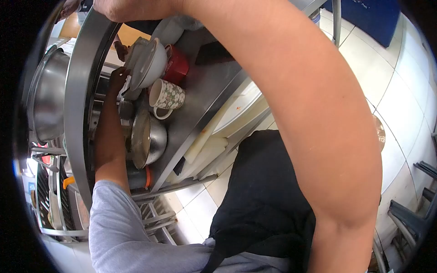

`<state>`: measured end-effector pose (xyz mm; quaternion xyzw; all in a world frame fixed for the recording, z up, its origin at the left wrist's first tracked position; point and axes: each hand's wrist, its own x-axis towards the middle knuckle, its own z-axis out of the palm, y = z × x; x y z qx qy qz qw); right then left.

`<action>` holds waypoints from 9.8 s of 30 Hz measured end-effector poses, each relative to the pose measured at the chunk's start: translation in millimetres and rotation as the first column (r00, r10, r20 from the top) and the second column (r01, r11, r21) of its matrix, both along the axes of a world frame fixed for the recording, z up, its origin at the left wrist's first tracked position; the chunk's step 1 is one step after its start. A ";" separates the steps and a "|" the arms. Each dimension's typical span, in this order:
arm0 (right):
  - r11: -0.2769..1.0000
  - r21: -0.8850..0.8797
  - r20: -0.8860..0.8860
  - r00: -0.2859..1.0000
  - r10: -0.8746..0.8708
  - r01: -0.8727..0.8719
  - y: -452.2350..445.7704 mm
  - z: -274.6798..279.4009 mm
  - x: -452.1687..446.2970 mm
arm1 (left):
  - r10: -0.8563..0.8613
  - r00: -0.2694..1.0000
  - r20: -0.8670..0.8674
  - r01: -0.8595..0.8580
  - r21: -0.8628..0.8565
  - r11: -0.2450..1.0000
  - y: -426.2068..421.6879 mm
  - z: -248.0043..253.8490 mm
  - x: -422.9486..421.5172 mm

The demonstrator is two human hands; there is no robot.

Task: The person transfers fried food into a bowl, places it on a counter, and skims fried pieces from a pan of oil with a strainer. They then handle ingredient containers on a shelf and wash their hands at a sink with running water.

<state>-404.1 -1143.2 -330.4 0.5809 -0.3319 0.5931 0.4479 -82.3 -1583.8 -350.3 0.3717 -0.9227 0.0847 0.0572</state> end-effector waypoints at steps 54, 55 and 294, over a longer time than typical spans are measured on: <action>0.674 0.737 0.264 0.941 -0.212 -0.055 29.3 83.8 33.6 | -0.333 0.740 -0.584 0.659 0.530 0.534 476.0 133.3 121.9; 0.669 0.742 0.251 0.946 -0.204 -0.053 31.3 89.8 36.0 | -0.285 0.778 -0.560 0.583 0.473 0.661 458.9 169.2 133.4; -0.168 0.953 0.205 0.945 -0.254 -0.252 -121.9 242.1 26.6 | 0.367 0.918 0.151 -0.391 0.183 0.902 281.3 346.2 22.7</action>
